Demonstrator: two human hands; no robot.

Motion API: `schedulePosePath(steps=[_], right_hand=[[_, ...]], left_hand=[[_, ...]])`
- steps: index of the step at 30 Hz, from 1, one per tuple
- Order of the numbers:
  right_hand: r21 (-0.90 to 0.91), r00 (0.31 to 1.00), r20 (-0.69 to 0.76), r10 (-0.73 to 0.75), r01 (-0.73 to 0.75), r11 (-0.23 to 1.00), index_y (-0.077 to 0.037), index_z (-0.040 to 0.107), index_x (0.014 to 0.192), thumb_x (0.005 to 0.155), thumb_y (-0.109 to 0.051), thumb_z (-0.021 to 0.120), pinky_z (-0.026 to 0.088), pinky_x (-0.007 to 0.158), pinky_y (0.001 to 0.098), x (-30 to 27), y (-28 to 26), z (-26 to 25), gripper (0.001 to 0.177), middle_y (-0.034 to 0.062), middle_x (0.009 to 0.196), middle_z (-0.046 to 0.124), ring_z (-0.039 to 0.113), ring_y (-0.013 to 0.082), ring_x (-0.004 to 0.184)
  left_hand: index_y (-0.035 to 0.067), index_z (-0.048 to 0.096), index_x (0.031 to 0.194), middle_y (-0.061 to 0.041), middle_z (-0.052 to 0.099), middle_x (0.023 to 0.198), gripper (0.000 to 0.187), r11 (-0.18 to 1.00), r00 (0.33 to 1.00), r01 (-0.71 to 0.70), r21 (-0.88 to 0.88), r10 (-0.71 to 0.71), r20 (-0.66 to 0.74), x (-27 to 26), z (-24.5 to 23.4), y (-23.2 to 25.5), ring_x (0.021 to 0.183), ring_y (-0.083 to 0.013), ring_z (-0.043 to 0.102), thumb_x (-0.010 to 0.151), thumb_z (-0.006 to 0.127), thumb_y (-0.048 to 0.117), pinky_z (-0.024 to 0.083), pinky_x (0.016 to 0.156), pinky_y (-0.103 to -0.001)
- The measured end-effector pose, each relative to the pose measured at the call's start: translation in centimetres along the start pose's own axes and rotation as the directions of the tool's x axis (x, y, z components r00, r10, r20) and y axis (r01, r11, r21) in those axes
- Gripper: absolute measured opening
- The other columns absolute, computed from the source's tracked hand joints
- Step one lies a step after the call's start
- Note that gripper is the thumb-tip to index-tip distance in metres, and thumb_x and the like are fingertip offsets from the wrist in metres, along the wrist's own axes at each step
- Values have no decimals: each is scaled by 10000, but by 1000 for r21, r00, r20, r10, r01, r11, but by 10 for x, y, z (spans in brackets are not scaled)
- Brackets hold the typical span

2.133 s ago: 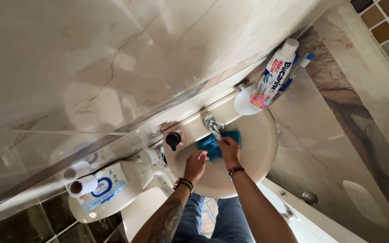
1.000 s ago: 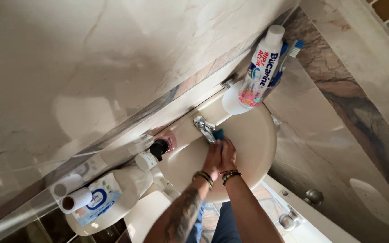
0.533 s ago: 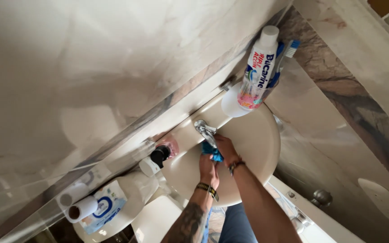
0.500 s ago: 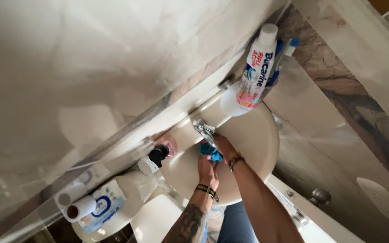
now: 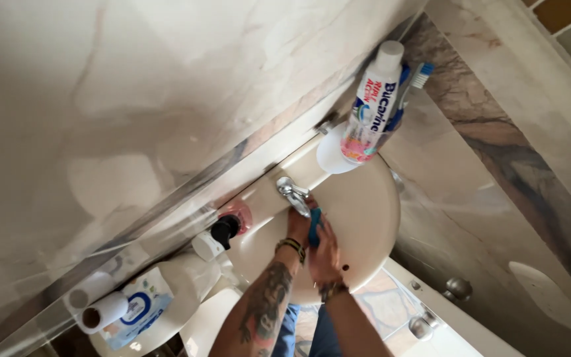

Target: Washing a blue cleaning cloth and then washing hands in a small bathroom sink.

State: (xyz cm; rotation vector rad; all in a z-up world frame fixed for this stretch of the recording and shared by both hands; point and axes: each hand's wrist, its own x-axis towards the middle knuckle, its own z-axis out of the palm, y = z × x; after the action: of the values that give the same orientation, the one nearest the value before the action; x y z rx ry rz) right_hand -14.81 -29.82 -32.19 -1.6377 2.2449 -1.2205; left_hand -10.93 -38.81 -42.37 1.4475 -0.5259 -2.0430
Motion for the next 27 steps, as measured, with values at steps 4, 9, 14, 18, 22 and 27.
schedulePosePath(steps=[4, 9, 14, 18, 22, 27], right_hand=[[716, 634, 471, 613, -681, 154, -60, 452, 1529, 1059, -356, 448, 334, 1185, 370, 30, -18, -16, 555, 67, 1535, 516, 462, 216, 1421], [683, 556, 582, 593, -730, 14, -89, 398, 1555, 1038, -380, 410, 316, 1199, 376, 46, 1, -8, 593, 57, 1583, 451, 415, 252, 1458], [686, 657, 483, 580, -695, 216, -71, 378, 1562, 1054, -316, 451, 193, 1216, 343, 2, -56, -27, 569, 60, 1656, 333, 256, 200, 1530], [466, 697, 432, 572, -716, 520, -90, 433, 1547, 1057, -361, 394, 306, 1212, 345, 19, -18, -38, 561, 96, 1574, 500, 439, 222, 1465], [640, 645, 434, 629, -712, 288, -79, 444, 1535, 1057, -386, 410, 279, 1208, 357, 9, -49, -60, 569, 106, 1591, 457, 387, 246, 1483], [690, 622, 445, 644, -697, 195, -97, 394, 1554, 1046, -395, 434, 234, 1211, 342, 16, -61, -79, 590, 67, 1613, 396, 320, 218, 1509]], left_hand=[[66, 584, 1406, -42, 629, 1254, 478, 991, 986, -98, 89, 85, 142, -49, 23, 31, 1101, -176, 579, 1029, 543, 357, 485, 960, -358], [195, 331, 1581, 69, 407, 1552, 648, 999, 993, -16, 39, 12, 115, -99, 42, 44, 1398, -93, 400, 1036, 482, 511, 318, 1173, -312], [124, 535, 1585, -87, 469, 1128, 597, 989, 967, 123, -79, -101, 233, -58, -12, 9, 999, -232, 457, 1110, 548, 485, 415, 867, -400], [100, 582, 1372, 35, 604, 958, 572, 896, 931, 305, -323, -209, 299, -157, 48, 53, 842, -115, 568, 1077, 486, 579, 507, 750, -299], [65, 328, 1430, -11, 481, 1186, 527, 945, 948, 208, -252, -132, 290, -48, -16, -82, 1034, -180, 468, 1085, 462, 441, 393, 898, -370], [167, 357, 1607, -17, 375, 1651, 697, 991, 956, 130, -13, -122, 266, -178, 67, 79, 1439, -187, 387, 1011, 464, 511, 303, 1179, -347]])
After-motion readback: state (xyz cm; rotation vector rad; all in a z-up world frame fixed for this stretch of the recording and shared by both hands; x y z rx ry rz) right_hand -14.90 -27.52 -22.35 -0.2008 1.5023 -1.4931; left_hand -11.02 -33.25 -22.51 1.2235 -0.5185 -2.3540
